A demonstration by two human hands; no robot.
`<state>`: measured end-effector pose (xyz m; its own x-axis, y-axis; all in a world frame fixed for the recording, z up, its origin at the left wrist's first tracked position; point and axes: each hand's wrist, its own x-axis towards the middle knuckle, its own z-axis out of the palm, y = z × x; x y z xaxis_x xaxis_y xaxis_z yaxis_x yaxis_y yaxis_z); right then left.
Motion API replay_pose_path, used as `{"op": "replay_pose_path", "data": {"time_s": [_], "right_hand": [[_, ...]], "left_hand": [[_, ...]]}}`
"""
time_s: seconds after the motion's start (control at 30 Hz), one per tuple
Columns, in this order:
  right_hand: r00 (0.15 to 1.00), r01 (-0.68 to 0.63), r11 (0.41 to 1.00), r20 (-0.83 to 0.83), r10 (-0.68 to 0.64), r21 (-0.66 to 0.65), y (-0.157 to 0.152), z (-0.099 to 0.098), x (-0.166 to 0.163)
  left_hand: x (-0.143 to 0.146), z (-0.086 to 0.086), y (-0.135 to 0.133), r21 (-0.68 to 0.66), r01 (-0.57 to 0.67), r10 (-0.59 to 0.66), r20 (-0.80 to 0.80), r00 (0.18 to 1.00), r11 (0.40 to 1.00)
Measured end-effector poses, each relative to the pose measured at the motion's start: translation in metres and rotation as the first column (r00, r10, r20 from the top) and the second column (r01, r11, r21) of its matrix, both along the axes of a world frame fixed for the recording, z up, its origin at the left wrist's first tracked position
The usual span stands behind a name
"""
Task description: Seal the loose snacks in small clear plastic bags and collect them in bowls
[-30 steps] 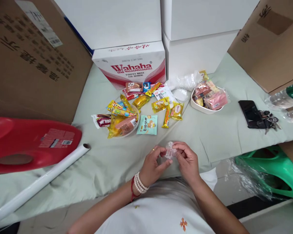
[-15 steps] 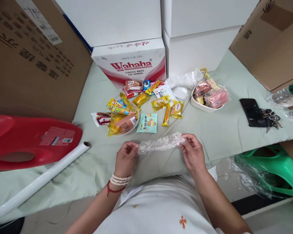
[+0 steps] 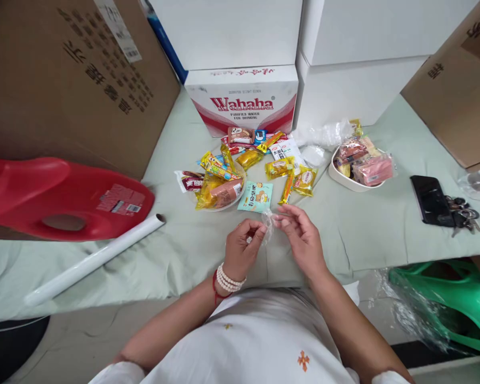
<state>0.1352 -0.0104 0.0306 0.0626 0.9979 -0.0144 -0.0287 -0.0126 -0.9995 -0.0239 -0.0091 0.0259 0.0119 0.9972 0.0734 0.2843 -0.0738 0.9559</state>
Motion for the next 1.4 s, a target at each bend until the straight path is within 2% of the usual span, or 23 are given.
{"op": "replay_pose_path", "data": {"time_s": [0.07,0.13,0.23,0.33,0.4,0.5,0.6,0.67,0.77,0.93,1.0,1.07,1.1,1.17,1.27,1.33,1.4], "right_hand": [[0.999,0.049,0.999,-0.019,-0.049,0.014,-0.006,-0.003,-0.003],[0.998,0.05,0.999,0.027,-0.05,0.015,-0.011,-0.009,-0.007],[0.998,0.044,0.999,0.035,-0.044,-0.005,-0.012,-0.014,-0.007],[0.996,0.042,0.998,-0.08,-0.046,-0.055,-0.006,-0.009,0.007],[0.986,-0.015,0.994,-0.164,-0.002,-0.104,-0.003,0.0,0.021],[0.964,-0.152,0.975,-0.244,0.11,-0.161,-0.003,0.014,0.037],[0.954,-0.224,0.958,-0.243,0.177,-0.177,-0.006,0.02,0.039],[0.966,-0.206,0.968,-0.191,0.177,-0.145,-0.008,0.018,0.035],[0.993,-0.119,0.993,-0.001,0.119,0.001,-0.011,0.013,0.031],[0.936,-0.067,0.964,0.351,-0.029,0.256,-0.017,0.019,0.036],[0.905,-0.109,0.94,0.423,-0.041,0.324,-0.021,0.023,0.036],[0.877,-0.196,0.913,0.48,0.001,0.357,-0.025,0.027,0.036],[0.868,-0.246,0.901,0.495,0.041,0.358,-0.026,0.027,0.035],[0.859,-0.342,0.873,0.493,0.14,0.348,-0.029,0.026,0.033],[0.844,-0.446,0.828,0.467,0.264,0.34,-0.028,0.024,0.03],[0.814,-0.5,0.789,0.505,0.288,0.356,-0.026,0.023,0.028],[0.77,-0.544,0.749,0.579,0.267,0.378,-0.024,0.023,0.026]], "left_hand": [[0.002,-0.001,-0.002,0.014,-0.069,0.069,0.016,0.998,0.998],[0.001,0.0,-0.006,0.026,-0.075,0.075,0.023,0.997,0.997],[-0.009,0.002,-0.007,-0.027,-0.032,0.034,0.106,0.994,0.999],[-0.031,0.009,0.001,-0.155,0.052,-0.002,0.303,0.953,0.987],[-0.048,0.015,0.008,-0.227,0.137,-0.03,0.418,0.908,0.964],[-0.068,0.021,0.019,-0.284,0.235,-0.062,0.508,0.859,0.93],[-0.075,0.017,0.025,-0.261,0.195,-0.042,0.495,0.868,0.945],[-0.075,0.012,0.025,-0.229,0.118,-0.002,0.452,0.892,0.966],[-0.074,0.008,0.019,-0.191,0.024,0.05,0.374,0.926,0.981],[-0.074,0.014,0.006,-0.126,-0.001,0.045,0.343,0.938,0.992],[-0.074,0.016,0.004,-0.1,0.015,0.025,0.39,0.92,0.995],[-0.075,0.016,0.004,-0.088,0.097,-0.044,0.471,0.881,0.991],[-0.075,0.016,0.005,-0.107,0.154,-0.079,0.507,0.858,0.982],[-0.074,0.016,0.007,-0.236,0.251,-0.09,0.536,0.839,0.939],[-0.068,0.016,0.012,-0.44,0.265,-0.075,0.403,0.912,0.858],[-0.06,0.016,0.016,-0.435,0.27,-0.171,0.253,0.952,0.859],[-0.052,0.016,0.02,-0.382,0.339,-0.304,0.15,0.941,0.86]]}}
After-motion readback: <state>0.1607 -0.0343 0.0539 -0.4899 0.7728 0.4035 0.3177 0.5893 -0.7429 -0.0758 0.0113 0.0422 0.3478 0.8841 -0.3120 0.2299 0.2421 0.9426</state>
